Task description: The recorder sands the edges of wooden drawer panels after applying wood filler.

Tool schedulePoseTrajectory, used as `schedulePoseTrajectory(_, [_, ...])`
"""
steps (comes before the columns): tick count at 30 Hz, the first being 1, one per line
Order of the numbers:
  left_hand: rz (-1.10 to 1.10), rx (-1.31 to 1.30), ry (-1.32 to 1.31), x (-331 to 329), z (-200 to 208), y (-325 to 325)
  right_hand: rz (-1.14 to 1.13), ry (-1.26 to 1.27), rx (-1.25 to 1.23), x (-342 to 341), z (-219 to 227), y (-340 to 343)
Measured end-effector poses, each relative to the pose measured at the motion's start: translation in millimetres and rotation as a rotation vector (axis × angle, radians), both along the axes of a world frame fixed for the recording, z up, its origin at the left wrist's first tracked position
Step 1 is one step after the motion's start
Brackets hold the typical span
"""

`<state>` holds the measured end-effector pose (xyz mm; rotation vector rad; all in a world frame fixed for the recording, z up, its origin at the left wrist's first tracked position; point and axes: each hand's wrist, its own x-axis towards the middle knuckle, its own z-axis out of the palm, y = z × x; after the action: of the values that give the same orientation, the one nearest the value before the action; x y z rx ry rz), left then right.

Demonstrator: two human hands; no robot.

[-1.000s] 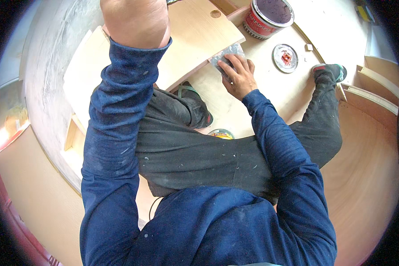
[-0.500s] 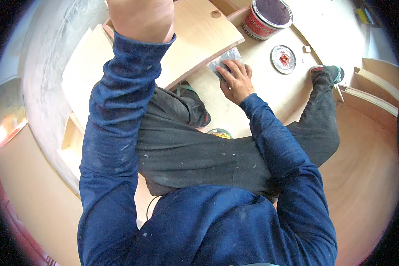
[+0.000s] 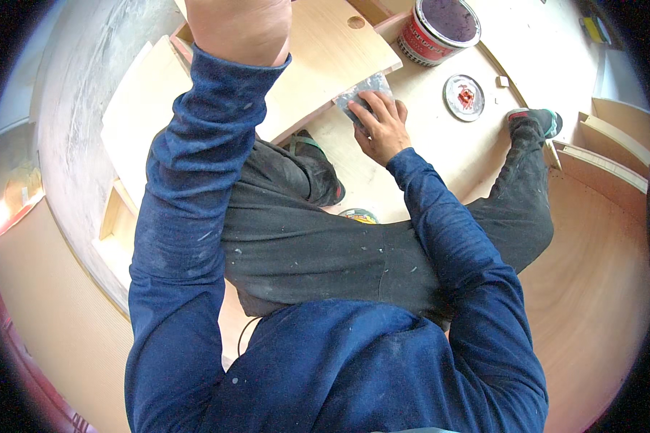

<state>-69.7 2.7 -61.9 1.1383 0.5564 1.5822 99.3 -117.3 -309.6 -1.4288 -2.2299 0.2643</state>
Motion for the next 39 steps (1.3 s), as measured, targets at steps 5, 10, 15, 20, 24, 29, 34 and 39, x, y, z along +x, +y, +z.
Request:
schedulePoseTrajectory(5, [-0.075,0.034,-0.019,5,6,-3,-0.003,-0.012,-0.018,1,6,-7])
schedulePoseTrajectory(10, [0.093,-0.078,0.119,2,2,-4,-0.198,0.077,-0.090,12,49,1])
schedulePoseTrajectory(15, [-0.106,-0.336,-0.067,11,-32,-4,-0.305,1.195,-0.202,30,145,34])
schedulePoseTrajectory(20, [0.228,-0.291,0.203,40,-60,-18,-0.065,1.381,-0.168,25,194,23])
schedulePoseTrajectory(24, [0.199,-0.229,0.098,43,-52,-31,-0.196,0.987,-0.181,21,164,20])
schedulePoseTrajectory(29, [0.283,-0.021,0.230,39,-33,-21,-0.238,0.464,-0.129,42,156,26])
schedulePoseTrajectory(34, [0.362,0.085,0.470,40,-34,-21,-0.195,0.508,0.075,53,204,29])
schedulePoseTrajectory(39, [0.144,0.111,0.414,51,-45,-31,-0.189,0.438,0.151,36,214,28])
